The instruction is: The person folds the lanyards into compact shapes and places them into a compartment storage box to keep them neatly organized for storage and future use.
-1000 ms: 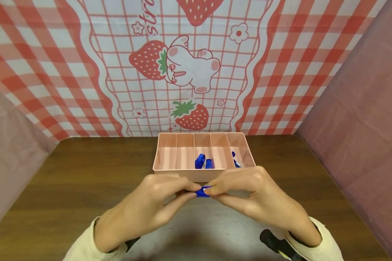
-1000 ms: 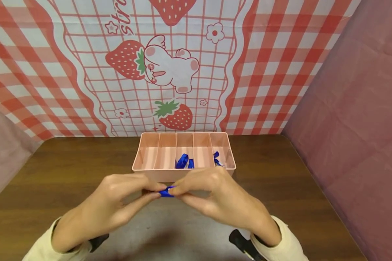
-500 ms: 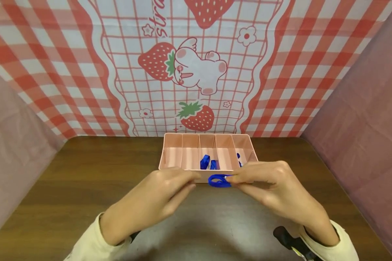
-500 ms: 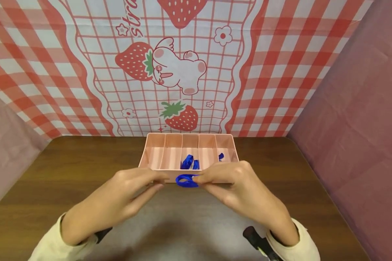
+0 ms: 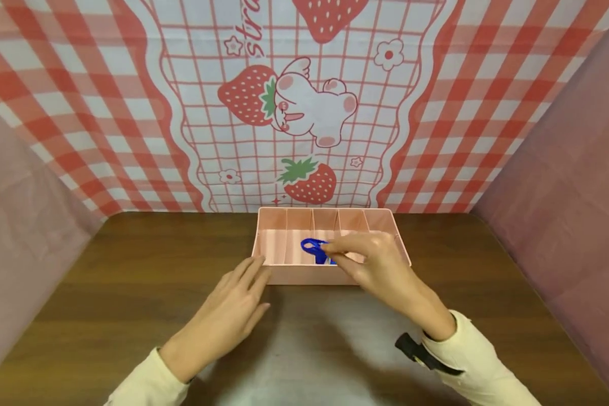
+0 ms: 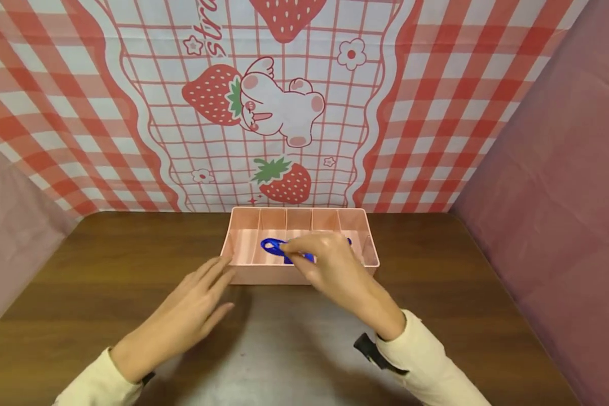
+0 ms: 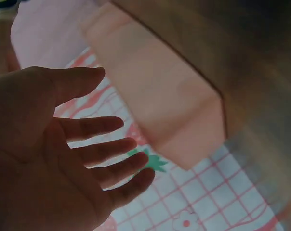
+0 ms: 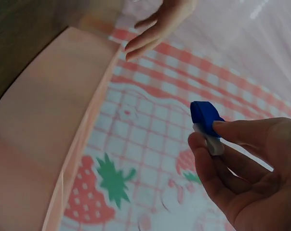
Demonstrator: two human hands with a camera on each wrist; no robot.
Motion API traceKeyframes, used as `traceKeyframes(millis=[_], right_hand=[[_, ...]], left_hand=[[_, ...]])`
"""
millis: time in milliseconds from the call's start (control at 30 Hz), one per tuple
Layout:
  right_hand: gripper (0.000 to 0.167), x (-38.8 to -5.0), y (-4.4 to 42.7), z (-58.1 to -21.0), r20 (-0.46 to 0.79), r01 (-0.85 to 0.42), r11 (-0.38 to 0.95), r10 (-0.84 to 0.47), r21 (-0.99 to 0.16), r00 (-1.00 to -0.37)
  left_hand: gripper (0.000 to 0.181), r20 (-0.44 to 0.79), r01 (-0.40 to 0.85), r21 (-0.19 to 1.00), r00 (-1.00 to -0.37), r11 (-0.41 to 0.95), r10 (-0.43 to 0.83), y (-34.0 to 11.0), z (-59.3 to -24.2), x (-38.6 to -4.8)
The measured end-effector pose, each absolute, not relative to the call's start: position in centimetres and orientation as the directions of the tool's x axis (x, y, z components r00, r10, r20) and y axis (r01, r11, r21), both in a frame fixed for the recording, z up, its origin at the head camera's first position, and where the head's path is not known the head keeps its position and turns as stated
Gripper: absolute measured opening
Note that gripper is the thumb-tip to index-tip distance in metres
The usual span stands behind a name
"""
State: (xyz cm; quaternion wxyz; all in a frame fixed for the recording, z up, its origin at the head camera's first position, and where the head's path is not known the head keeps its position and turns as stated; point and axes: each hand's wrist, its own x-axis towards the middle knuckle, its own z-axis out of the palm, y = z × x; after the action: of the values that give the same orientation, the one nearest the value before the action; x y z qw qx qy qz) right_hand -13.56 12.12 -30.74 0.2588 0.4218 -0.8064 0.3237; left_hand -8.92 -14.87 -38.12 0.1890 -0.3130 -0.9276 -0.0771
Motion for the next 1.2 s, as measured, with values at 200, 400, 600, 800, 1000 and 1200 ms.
traceKeyframes(millis=[200,400,600,800,1000,1200], right_hand=[[0.009,-17.2,7.7,-31.9,0.565,-0.809,0.504,-0.589,-0.303,-0.578],[0.01,-20.3,3.8,-34.1,0.385,-0.769,0.636,-0.696,-0.059,-0.606],[0.022,-21.4,1.7,-36.2,0.123,-0.745,0.667,-0.739,-0.009,-0.662],[0.026,-21.9,1.2,-36.0,-0.073,-0.724,0.688,-0.725,-0.048,-0.685],[0.028,-19.1,3.3,-34.8,0.0,-0.77,0.623,-0.778,-0.138,-0.629],[0.019,-14.7,8.2,-35.4,0.303,-0.846,0.529,-0.798,-0.066,-0.522]], left_hand=[[0.063,0.37,0.582,-0.053,-0.744,0.812,0.557,-14.4,-39.0,-9.6],[0.057,0.375,0.598,-0.041,-0.733,0.8,0.567,-13.7,-38.8,-9.3],[0.048,0.351,0.61,-0.073,-0.725,0.789,0.593,-12.7,-39.0,-8.5],[0.05,0.335,0.567,-0.122,-0.749,0.815,0.571,-12.0,-39.3,-8.2],[0.049,0.36,0.535,-0.131,-0.759,0.835,0.543,-12.5,-39.9,-8.4],[0.05,0.374,0.549,-0.021,-0.771,0.836,0.516,-14.3,-40.0,-9.1]])
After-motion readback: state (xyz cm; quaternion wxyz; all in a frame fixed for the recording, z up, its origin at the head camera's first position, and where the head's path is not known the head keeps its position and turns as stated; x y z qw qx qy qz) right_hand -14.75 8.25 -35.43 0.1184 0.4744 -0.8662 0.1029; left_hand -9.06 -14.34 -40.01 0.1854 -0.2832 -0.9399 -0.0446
